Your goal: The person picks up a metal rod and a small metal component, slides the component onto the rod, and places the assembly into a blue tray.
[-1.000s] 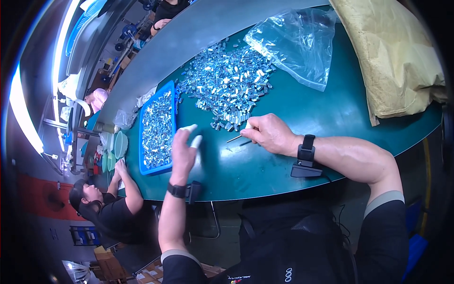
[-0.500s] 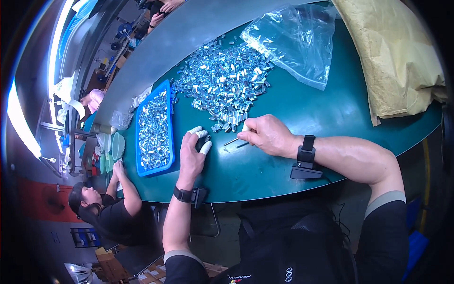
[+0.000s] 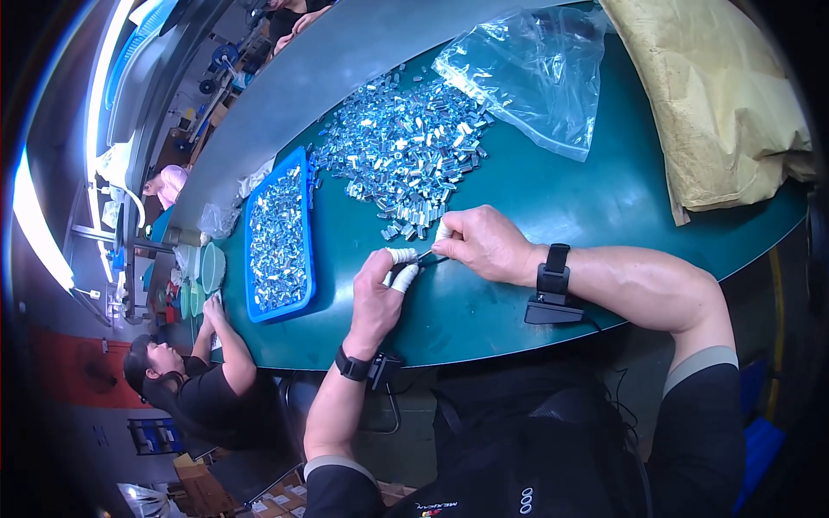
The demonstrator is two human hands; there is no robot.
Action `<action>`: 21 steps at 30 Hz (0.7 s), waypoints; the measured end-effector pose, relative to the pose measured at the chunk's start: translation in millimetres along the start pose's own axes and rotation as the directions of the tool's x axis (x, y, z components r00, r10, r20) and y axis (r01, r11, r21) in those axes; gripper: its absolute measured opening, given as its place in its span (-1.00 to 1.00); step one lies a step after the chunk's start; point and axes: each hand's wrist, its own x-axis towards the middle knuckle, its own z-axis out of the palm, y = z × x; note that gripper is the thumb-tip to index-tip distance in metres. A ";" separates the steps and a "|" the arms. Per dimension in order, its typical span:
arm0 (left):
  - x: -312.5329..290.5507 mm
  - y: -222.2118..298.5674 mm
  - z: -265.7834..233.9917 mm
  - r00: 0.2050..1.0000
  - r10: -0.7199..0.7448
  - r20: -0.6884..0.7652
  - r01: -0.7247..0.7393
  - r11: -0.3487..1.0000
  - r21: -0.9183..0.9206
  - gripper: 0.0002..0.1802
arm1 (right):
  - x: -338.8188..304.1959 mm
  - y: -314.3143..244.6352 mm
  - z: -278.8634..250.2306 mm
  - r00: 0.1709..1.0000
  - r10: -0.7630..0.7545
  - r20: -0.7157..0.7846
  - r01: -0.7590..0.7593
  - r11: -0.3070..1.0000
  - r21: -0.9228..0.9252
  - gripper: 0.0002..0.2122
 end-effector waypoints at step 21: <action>-4.1 -8.4 -9.2 0.998 -0.057 -0.014 0.056 0.997 -0.057 -0.79 | -0.5 0.8 -0.3 0.999 0.019 -0.033 -0.020 1.000 -0.018 -0.67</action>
